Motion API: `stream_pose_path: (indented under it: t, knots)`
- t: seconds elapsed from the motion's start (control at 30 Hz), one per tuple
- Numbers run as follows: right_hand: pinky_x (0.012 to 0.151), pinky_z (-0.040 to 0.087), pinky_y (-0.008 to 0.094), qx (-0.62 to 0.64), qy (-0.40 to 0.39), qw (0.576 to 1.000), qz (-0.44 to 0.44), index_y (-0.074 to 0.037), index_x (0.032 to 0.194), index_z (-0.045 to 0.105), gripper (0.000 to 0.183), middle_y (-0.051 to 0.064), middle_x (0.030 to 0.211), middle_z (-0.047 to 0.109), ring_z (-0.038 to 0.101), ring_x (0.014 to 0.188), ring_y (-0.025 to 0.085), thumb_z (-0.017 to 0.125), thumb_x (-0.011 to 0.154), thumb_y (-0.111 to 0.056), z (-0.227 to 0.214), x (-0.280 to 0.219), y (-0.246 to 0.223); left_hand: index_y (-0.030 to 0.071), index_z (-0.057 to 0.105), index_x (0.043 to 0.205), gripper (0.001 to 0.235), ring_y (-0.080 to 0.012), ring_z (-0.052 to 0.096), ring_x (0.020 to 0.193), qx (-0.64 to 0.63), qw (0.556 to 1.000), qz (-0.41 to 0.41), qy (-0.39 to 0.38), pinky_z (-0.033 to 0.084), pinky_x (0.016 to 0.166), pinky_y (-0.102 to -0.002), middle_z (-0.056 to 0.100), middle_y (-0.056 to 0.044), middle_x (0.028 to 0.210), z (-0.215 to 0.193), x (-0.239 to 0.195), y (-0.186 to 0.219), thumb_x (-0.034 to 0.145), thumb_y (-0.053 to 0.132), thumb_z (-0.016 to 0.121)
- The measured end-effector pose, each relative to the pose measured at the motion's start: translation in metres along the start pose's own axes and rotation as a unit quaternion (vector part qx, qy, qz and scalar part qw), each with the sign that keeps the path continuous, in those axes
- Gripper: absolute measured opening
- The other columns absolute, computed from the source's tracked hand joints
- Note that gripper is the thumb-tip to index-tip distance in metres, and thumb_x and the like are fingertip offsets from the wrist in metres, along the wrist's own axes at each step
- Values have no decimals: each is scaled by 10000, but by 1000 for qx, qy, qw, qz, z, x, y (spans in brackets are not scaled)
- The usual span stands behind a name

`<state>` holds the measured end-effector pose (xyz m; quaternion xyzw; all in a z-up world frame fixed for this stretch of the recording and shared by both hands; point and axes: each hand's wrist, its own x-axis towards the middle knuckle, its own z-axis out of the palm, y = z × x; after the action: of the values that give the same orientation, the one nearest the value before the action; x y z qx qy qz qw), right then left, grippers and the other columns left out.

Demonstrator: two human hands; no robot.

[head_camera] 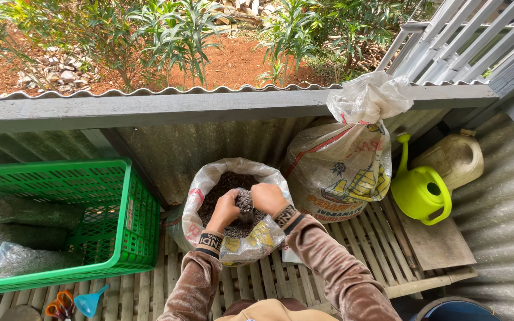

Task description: The person scoops dark granular material from a large sack into small clear plastic bags using their hands. They pack the material into the bags and place the filled bags into a green plastic basket. The process is repeated multiple times.

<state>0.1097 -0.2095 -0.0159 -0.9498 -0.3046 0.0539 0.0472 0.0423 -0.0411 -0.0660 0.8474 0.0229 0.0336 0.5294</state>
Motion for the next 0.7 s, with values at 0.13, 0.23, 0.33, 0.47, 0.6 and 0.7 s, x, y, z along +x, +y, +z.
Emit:
stream_pose_path:
  t: [0.13, 0.23, 0.33, 0.47, 0.6, 0.7]
  knots:
    - [624, 576, 384, -137, 9, 990, -41, -124, 786, 794, 141, 102, 794, 771, 759, 765, 260, 690, 819, -212, 12, 29, -27, 4, 678, 1201, 443, -387, 680, 1091, 16, 999, 36, 34, 534, 889, -422, 718, -225, 1151, 11, -2, 5, 758, 2, 697]
    - [585, 570, 353, -225, -28, 974, -28, -130, 806, 791, 142, 64, 796, 769, 759, 764, 223, 713, 825, -247, 5, 38, -45, 11, 673, 1182, 454, -357, 726, 994, -14, 1000, -12, 14, 562, 808, -414, 740, -226, 1078, 8, 3, 4, 729, 10, 709]
    - [581, 568, 340, -225, -42, 973, -16, -138, 805, 792, 122, 49, 799, 758, 756, 765, 207, 730, 806, -242, -12, 42, -54, 21, 677, 1208, 457, -327, 756, 881, -26, 998, -54, 9, 574, 709, -392, 757, -234, 1016, 6, 3, 0, 753, -15, 668]
    - [599, 561, 358, -199, -10, 979, -46, -128, 785, 788, 96, 74, 784, 756, 753, 770, 237, 736, 773, -207, -29, 36, -56, -21, 621, 1290, 573, -254, 761, 751, -64, 995, -63, 32, 599, 547, -347, 700, -198, 1095, 3, 4, -12, 721, -87, 611]
    - [579, 561, 370, -163, 102, 978, -84, -123, 747, 777, 82, 97, 751, 740, 748, 716, 258, 703, 776, -143, -38, 27, -36, -19, 589, 1416, 652, -279, 743, 663, -98, 985, -143, 25, 560, 562, -314, 787, -280, 939, -7, 5, -26, 770, -99, 567]
    - [562, 553, 374, -138, 163, 974, -72, -122, 713, 764, 96, 98, 707, 727, 740, 675, 261, 688, 770, -124, -39, 22, -7, -17, 542, 1410, 652, -394, 740, 800, -152, 966, -185, 100, 585, 655, -411, 748, -245, 1178, -19, 7, -31, 763, -83, 591]
